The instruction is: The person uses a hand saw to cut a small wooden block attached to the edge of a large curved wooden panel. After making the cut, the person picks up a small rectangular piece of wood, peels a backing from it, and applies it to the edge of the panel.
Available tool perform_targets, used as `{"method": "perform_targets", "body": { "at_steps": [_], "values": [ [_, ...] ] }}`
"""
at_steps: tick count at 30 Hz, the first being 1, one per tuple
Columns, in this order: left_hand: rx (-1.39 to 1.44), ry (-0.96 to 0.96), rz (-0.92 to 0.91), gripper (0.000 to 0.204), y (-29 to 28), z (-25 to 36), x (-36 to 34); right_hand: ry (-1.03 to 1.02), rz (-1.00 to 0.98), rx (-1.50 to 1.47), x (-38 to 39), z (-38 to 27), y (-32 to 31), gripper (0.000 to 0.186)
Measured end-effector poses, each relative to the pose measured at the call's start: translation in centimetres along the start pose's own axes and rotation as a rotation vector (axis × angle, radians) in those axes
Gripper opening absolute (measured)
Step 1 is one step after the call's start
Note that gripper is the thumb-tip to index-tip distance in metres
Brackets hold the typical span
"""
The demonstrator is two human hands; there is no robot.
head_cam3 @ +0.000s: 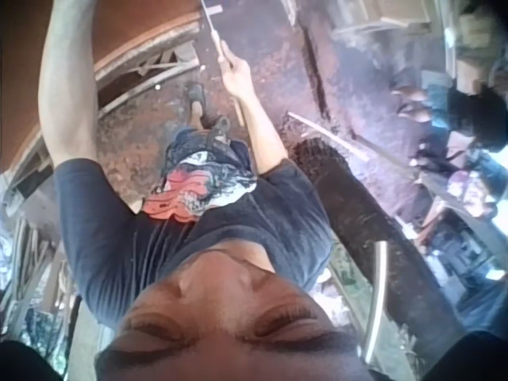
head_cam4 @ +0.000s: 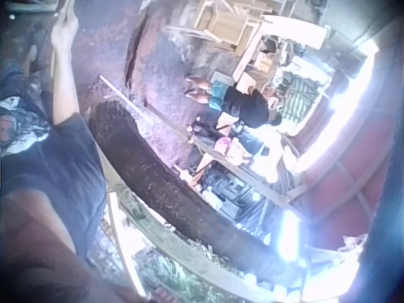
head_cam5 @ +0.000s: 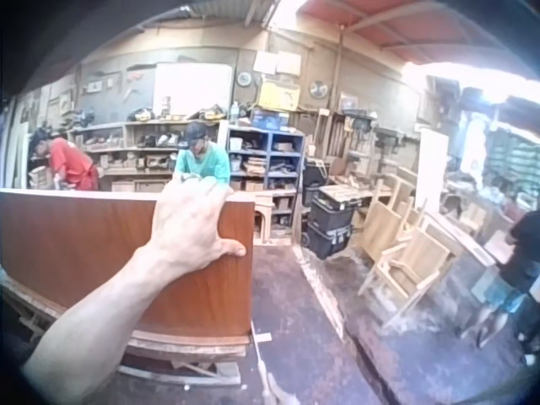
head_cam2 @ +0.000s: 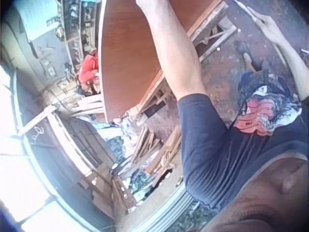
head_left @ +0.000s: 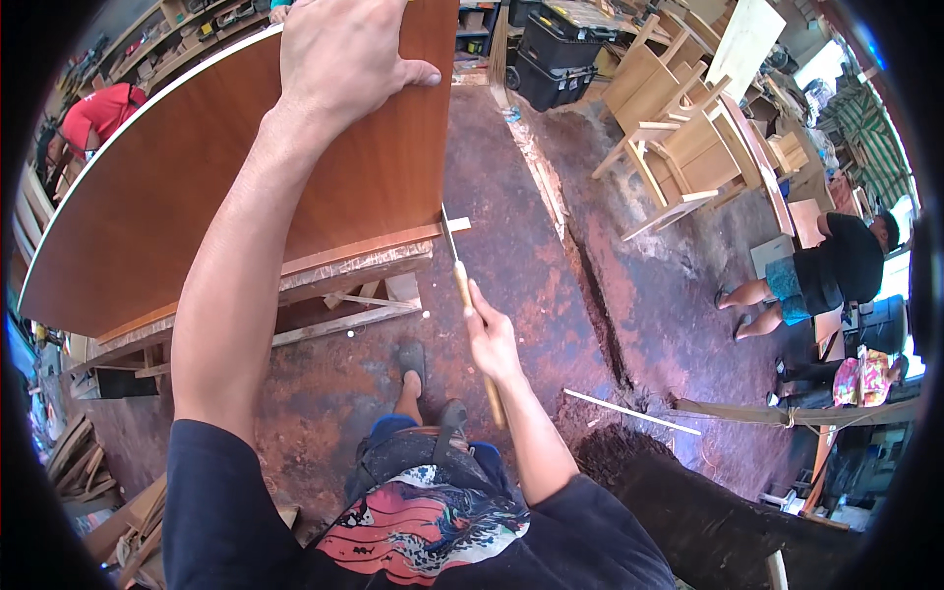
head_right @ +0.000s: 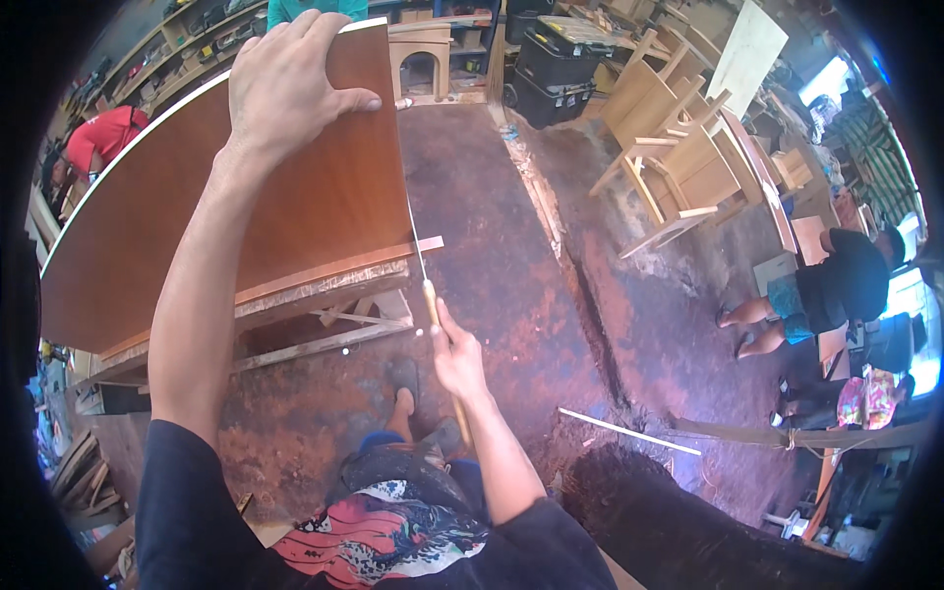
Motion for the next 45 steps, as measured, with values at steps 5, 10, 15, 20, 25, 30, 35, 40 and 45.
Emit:
{"method": "perform_targets", "body": {
  "at_steps": [5,10,15,20,25,30,35,40,45],
  "values": [
    [0.007,0.016,-0.003,0.071,-0.6,0.2,0.3,0.152,-0.037,0.005,0.5,0.2,0.4,0.048],
    [0.051,-0.002,-0.016,0.072,-0.3,0.3,0.1,-0.055,0.006,0.039,0.7,0.3,-0.4,0.049],
    [-0.027,-0.074,-0.167,0.074,2.4,-0.7,0.6,0.043,-0.017,0.037,-0.4,0.8,0.6,0.049],
    [0.013,-0.028,-0.01,0.072,-0.7,0.4,0.3,-0.035,0.013,0.03,1.0,0.3,-0.3,0.049],
    [0.02,0.009,-0.001,0.07,0.5,-0.1,0.2,0.004,0.006,0.017,-0.2,0.9,0.0,0.049],
    [0.04,-0.017,-0.025,0.071,-0.1,0.1,0.4,-0.019,-0.001,-0.013,2.2,1.6,-0.5,0.05],
    [0.048,-0.014,-0.048,0.071,0.4,0.1,0.2,0.034,0.002,0.043,-0.7,0.9,0.0,0.05],
    [0.041,-0.03,-0.054,0.073,0.2,-0.1,0.3,0.0,-0.008,0.042,2.9,0.4,-1.0,0.049],
    [-0.052,-0.054,-0.138,0.074,2.1,-0.1,0.0,0.142,0.005,0.036,-1.4,0.4,0.4,0.049]
  ]
}}
Point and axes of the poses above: each hand's wrist, its own x-axis away from the middle knuckle, its own y-axis out of the palm, z = x × y, the point moved 9 cm from there along -x, towards the middle knuckle, and after that the axes turned 13 degrees about -x, right-handed, at the moved point
